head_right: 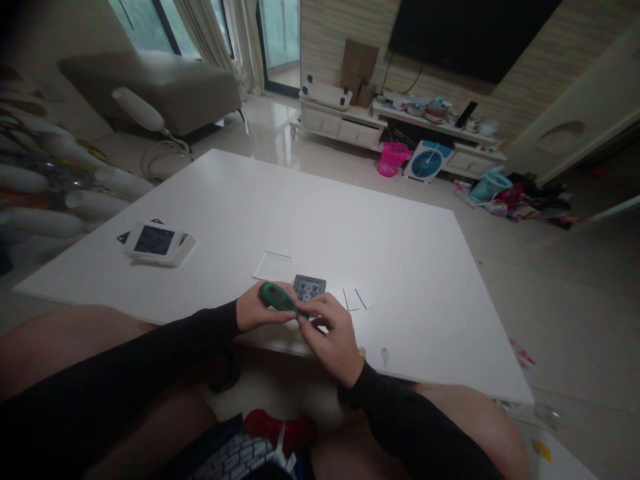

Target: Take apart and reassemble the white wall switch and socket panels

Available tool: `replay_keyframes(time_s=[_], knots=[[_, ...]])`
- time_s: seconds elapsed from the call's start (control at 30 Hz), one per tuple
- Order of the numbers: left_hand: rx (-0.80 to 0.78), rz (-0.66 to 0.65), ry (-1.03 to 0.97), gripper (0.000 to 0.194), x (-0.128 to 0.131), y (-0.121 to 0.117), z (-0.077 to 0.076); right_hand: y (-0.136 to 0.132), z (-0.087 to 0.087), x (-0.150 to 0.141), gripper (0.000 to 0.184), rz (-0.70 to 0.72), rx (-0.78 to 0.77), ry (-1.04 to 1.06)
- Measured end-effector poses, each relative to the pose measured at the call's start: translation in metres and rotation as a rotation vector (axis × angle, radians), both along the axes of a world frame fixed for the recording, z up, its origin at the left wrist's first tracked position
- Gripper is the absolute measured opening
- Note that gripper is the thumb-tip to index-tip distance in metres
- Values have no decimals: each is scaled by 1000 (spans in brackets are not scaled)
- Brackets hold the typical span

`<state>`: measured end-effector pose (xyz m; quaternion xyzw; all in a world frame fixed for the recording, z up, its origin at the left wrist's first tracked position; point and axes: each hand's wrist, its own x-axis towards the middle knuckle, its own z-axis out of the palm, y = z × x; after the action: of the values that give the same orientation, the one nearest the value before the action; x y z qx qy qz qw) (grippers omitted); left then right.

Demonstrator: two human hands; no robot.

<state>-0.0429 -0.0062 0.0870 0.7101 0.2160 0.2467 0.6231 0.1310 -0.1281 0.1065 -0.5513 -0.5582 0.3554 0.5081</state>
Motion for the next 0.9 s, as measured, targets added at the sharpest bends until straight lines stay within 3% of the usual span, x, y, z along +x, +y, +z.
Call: replay_keyframes(time_s=[0.13, 0.23, 0.4, 0.7, 0.83, 0.9], knots=[[-42, -7, -39, 27, -3, 4, 4, 2, 2, 6, 12, -43, -44, 45], [-73, -35, -75, 32, -6, 9, 3, 7, 0, 12, 17, -80, -163, 156], [-44, -141, -104, 35, -8, 19, -3, 13, -4, 12, 31, 5, -341, 369], [-78, -184, -68, 35, -5, 10, -6, 9, -9, 6, 22, 27, -320, 355], [-119, -129, -76, 36, -6, 13, -7, 11, -6, 8, 25, -45, -287, 322], [-147, -31, -117, 37, -8, 20, -8, 13, -6, 13, 27, -123, -253, 306]])
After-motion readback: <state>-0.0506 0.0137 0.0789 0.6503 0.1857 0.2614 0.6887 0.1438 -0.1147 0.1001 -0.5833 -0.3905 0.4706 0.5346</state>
